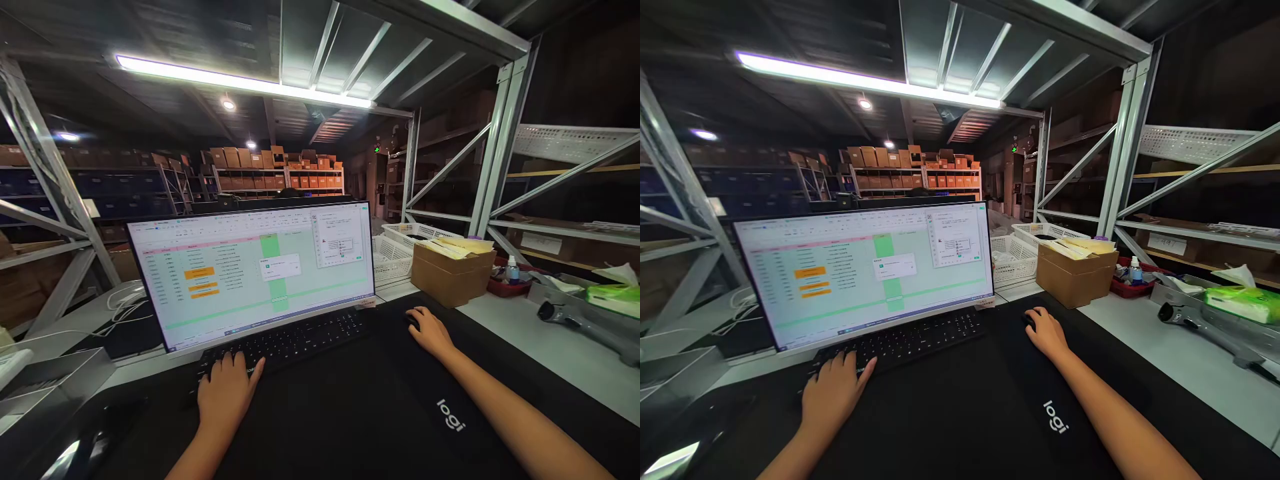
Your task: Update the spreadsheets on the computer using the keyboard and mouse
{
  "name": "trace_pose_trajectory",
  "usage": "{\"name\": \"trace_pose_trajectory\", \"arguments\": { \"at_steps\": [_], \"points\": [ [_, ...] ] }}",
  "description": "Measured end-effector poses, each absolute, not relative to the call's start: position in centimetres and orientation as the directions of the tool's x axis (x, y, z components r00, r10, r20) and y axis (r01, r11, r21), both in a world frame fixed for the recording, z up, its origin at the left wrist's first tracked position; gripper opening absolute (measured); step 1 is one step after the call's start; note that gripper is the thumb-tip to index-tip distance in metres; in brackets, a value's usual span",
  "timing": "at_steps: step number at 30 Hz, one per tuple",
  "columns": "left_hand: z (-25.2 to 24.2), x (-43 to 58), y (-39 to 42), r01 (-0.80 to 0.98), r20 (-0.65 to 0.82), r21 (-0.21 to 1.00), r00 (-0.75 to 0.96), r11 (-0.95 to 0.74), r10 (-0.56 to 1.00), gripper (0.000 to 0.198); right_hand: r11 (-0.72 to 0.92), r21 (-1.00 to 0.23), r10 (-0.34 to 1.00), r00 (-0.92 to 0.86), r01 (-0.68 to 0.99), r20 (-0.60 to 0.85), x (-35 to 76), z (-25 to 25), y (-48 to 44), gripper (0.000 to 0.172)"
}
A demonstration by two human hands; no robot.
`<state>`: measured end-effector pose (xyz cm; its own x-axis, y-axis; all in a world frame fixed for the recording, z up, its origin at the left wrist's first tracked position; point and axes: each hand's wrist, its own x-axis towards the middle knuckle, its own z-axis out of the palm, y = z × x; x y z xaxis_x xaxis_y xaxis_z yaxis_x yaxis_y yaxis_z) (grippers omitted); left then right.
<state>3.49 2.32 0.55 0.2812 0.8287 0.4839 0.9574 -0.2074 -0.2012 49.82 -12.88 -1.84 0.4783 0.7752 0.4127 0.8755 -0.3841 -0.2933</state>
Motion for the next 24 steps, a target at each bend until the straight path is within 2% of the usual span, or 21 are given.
{"name": "trace_pose_trajectory", "arguments": {
  "at_steps": [10,16,19,24],
  "points": [
    [0.8,3.6,2.3,0.964,0.46,-0.153,0.263,-0.216,0.848,0.066,-0.385,-0.307,0.76,0.488,0.87,0.429,49.6,-1.7,-13.0,0.045],
    [0.8,3.5,2.2,0.969,0.456,-0.113,0.246,-0.219,0.855,0.066,-0.467,-0.31,0.742,0.558,0.828,0.371,49.1,-1.0,-13.2,0.048],
    [0.7,3.4,2.4,0.97,0.449,-0.078,0.241,-0.231,0.86,0.065,-0.48,-0.271,0.746,0.551,0.834,0.375,49.0,-0.9,-13.4,0.049],
    [0.9,2.7,3.0,0.962,0.419,0.01,0.244,-0.273,0.874,0.056,-0.449,-0.135,0.723,0.449,0.883,0.525,48.3,-0.7,-13.6,0.049]
  ]
}}
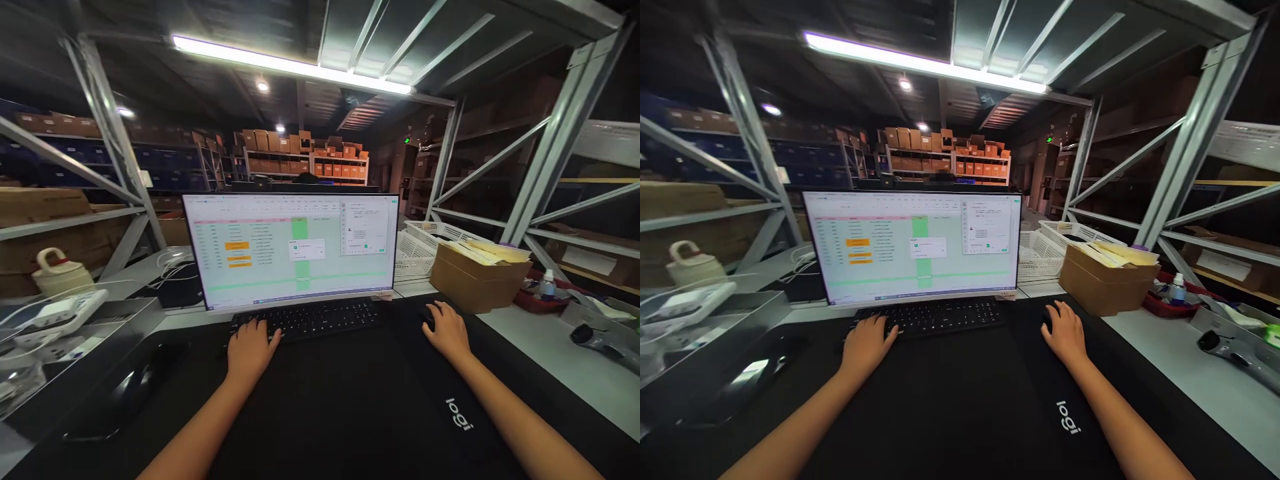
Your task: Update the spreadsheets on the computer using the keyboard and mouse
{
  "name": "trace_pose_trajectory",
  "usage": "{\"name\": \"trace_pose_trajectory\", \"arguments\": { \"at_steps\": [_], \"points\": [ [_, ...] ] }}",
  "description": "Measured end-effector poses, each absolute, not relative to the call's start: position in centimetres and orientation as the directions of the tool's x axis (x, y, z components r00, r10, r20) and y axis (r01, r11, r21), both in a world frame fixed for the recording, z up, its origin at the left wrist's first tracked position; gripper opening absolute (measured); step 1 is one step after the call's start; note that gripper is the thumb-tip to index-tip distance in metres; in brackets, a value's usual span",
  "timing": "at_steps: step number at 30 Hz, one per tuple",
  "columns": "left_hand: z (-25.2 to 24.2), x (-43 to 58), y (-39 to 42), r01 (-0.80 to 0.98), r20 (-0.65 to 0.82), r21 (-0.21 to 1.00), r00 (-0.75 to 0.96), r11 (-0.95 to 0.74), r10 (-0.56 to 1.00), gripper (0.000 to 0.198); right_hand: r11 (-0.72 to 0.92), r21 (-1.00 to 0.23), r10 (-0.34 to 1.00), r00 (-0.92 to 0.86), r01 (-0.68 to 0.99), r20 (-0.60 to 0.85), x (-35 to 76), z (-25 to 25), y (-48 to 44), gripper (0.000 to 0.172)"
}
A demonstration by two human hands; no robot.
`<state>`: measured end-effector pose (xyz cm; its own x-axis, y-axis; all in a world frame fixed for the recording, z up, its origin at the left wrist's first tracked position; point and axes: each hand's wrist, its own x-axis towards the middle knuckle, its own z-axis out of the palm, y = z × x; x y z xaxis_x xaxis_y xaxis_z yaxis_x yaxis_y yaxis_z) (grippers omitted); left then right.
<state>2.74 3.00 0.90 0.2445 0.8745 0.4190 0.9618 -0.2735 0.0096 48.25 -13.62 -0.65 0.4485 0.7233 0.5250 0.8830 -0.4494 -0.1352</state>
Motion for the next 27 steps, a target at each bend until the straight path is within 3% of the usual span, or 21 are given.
{"name": "trace_pose_trajectory", "arguments": {
  "at_steps": [3,6,11,17,27],
  "points": [
    [1.2,1.8,3.6,0.941,0.403,0.061,0.281,-0.332,0.871,0.048,-0.279,-0.092,0.816,0.287,0.956,0.503,45.4,0.1,-12.6,0.046],
    [1.3,0.7,4.0,0.921,0.406,0.107,0.304,-0.375,0.862,0.042,0.0,-0.107,0.922,0.042,0.994,0.385,39.4,1.0,-10.3,0.044],
    [0.7,-0.2,4.1,0.894,0.423,0.16,0.321,-0.419,0.847,0.038,0.309,-0.084,0.916,-0.273,0.947,0.295,26.1,1.9,-5.3,0.051],
    [0.4,0.1,3.4,0.883,0.457,0.205,0.295,-0.422,0.839,0.032,0.24,-0.141,0.911,-0.173,0.96,0.375,17.3,1.5,-0.4,0.051],
    [-0.3,-0.8,5.5,0.841,0.508,0.371,0.172,-0.394,0.844,0.024,0.232,-0.175,0.9,-0.143,0.957,0.413,18.0,0.5,-0.1,0.043]
  ]
}}
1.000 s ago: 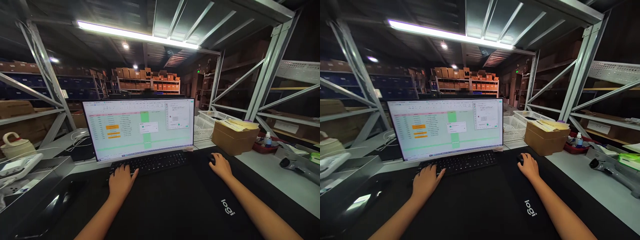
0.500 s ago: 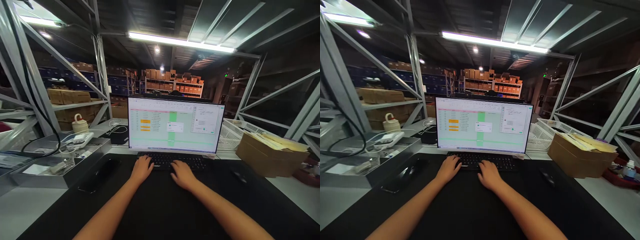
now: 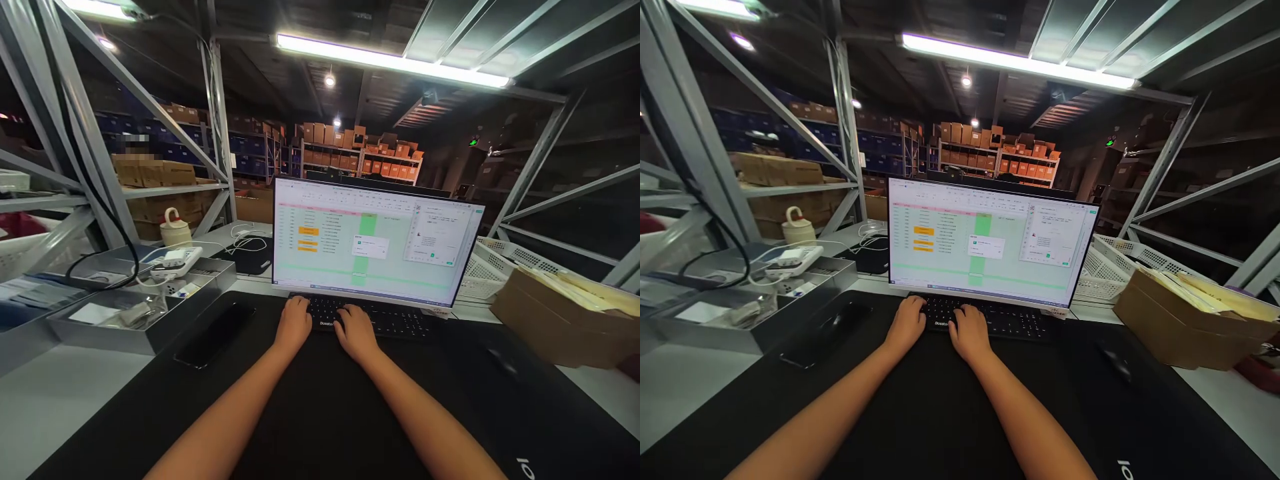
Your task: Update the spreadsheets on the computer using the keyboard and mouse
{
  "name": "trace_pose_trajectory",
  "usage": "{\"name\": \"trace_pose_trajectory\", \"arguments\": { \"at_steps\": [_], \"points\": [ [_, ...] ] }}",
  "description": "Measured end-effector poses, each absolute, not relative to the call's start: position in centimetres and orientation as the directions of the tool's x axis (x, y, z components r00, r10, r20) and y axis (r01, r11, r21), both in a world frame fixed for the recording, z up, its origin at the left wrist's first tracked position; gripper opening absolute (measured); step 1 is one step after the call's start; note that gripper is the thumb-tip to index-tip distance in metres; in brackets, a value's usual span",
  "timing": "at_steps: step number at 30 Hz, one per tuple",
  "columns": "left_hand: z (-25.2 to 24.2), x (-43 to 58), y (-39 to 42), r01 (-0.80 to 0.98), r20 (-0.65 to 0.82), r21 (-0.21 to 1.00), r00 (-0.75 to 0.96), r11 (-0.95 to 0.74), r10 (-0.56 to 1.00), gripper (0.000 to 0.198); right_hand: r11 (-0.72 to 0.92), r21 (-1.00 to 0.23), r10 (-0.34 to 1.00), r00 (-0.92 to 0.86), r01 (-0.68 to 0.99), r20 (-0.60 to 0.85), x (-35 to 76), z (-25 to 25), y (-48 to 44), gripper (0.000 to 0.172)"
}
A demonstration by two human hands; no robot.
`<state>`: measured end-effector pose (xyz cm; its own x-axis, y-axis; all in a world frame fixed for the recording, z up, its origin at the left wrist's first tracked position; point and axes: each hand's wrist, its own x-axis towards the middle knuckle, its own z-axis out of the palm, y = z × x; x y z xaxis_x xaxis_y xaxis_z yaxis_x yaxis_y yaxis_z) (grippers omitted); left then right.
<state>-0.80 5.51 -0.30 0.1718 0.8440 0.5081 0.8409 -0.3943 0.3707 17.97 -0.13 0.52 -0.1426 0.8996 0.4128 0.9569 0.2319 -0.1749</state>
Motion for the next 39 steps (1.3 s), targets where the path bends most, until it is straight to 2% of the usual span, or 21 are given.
{"name": "trace_pose_trajectory", "arguments": {
  "at_steps": [6,11,13,18,23,28,32,39],
  "points": [
    [-1.2,-1.4,6.1,0.812,0.532,0.398,0.175,-0.427,0.829,0.031,0.346,-0.199,0.869,-0.234,0.917,0.435,17.9,0.4,-0.3,0.035],
    [-1.4,-1.8,6.5,0.813,0.548,0.414,0.137,-0.41,0.825,0.035,0.473,-0.15,0.825,-0.377,0.868,0.422,18.3,0.3,-0.4,0.032],
    [-1.2,-2.0,6.6,0.816,0.55,0.421,0.117,-0.395,0.827,0.035,0.429,-0.159,0.84,-0.329,0.889,0.432,18.1,0.4,-0.4,0.034],
    [-0.6,-2.5,6.4,0.835,0.537,0.445,0.041,-0.324,0.843,0.032,0.194,-0.245,0.903,-0.075,0.95,0.423,17.0,0.7,0.3,0.041],
    [-0.2,-2.8,6.0,0.856,0.503,0.455,-0.02,-0.245,0.864,0.023,0.155,-0.252,0.928,-0.053,0.955,0.369,15.8,1.4,1.4,0.044],
    [0.1,-2.5,5.7,0.866,0.493,0.447,-0.03,-0.224,0.869,0.015,0.128,-0.286,0.926,-0.011,0.95,0.377,15.5,1.4,1.7,0.041],
    [0.4,-2.3,5.3,0.869,0.503,0.438,-0.026,-0.229,0.864,0.034,0.128,-0.26,0.926,-0.021,0.957,0.377,15.9,1.0,1.3,0.042],
    [0.7,-2.5,5.0,0.878,0.529,0.431,-0.061,-0.207,0.846,0.039,0.128,-0.192,0.93,-0.05,0.973,0.365,15.8,1.0,1.1,0.047]
  ]
}}
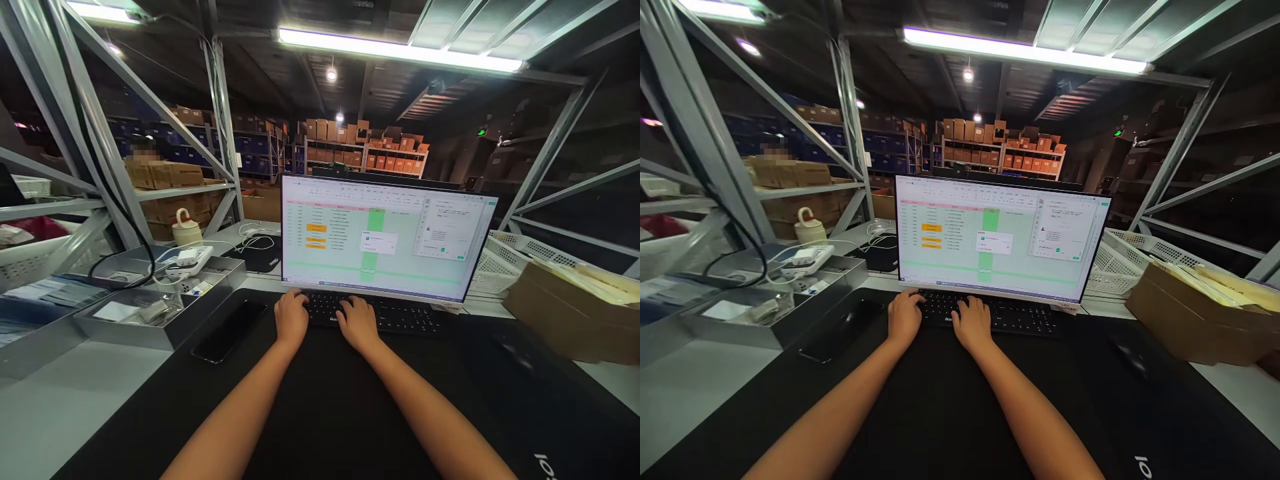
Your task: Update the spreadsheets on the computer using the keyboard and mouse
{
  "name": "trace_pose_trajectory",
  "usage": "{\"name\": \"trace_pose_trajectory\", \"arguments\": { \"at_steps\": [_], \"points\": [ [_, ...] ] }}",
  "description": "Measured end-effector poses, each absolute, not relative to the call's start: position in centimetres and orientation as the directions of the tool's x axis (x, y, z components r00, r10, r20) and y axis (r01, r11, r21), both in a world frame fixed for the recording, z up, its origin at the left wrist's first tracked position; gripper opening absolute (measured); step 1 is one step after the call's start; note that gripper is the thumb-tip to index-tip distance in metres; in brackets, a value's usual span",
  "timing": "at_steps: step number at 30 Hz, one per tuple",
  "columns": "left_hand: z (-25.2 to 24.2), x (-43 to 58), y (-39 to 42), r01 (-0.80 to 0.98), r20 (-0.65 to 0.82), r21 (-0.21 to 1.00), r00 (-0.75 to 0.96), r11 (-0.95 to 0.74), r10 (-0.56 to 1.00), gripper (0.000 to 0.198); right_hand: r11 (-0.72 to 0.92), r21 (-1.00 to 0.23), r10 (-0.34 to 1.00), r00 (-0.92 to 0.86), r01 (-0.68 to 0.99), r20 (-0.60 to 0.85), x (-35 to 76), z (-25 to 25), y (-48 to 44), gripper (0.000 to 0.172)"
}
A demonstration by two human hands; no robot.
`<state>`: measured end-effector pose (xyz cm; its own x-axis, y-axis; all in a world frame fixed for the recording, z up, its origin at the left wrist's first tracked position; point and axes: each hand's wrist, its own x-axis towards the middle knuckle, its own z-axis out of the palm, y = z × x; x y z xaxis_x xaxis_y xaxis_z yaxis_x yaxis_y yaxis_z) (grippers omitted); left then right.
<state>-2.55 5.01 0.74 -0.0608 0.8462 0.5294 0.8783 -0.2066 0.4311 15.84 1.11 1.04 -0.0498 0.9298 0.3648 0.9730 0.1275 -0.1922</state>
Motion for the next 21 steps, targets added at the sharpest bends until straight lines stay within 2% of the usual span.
{"name": "trace_pose_trajectory", "arguments": {
  "at_steps": [13,21],
  "points": [
    [0.73,-2.6,5.21,0.898,0.521,0.398,-0.054,-0.186,0.852,0.038,0.126,-0.209,0.935,-0.046,0.97,0.352,15.89,1.34,0.96,0.046],
    [0.49,-2.46,5.36,0.92,0.514,0.361,-0.062,-0.15,0.856,0.043,0.13,-0.21,0.93,-0.046,0.969,0.364,15.89,0.92,1.17,0.046]
  ]
}}
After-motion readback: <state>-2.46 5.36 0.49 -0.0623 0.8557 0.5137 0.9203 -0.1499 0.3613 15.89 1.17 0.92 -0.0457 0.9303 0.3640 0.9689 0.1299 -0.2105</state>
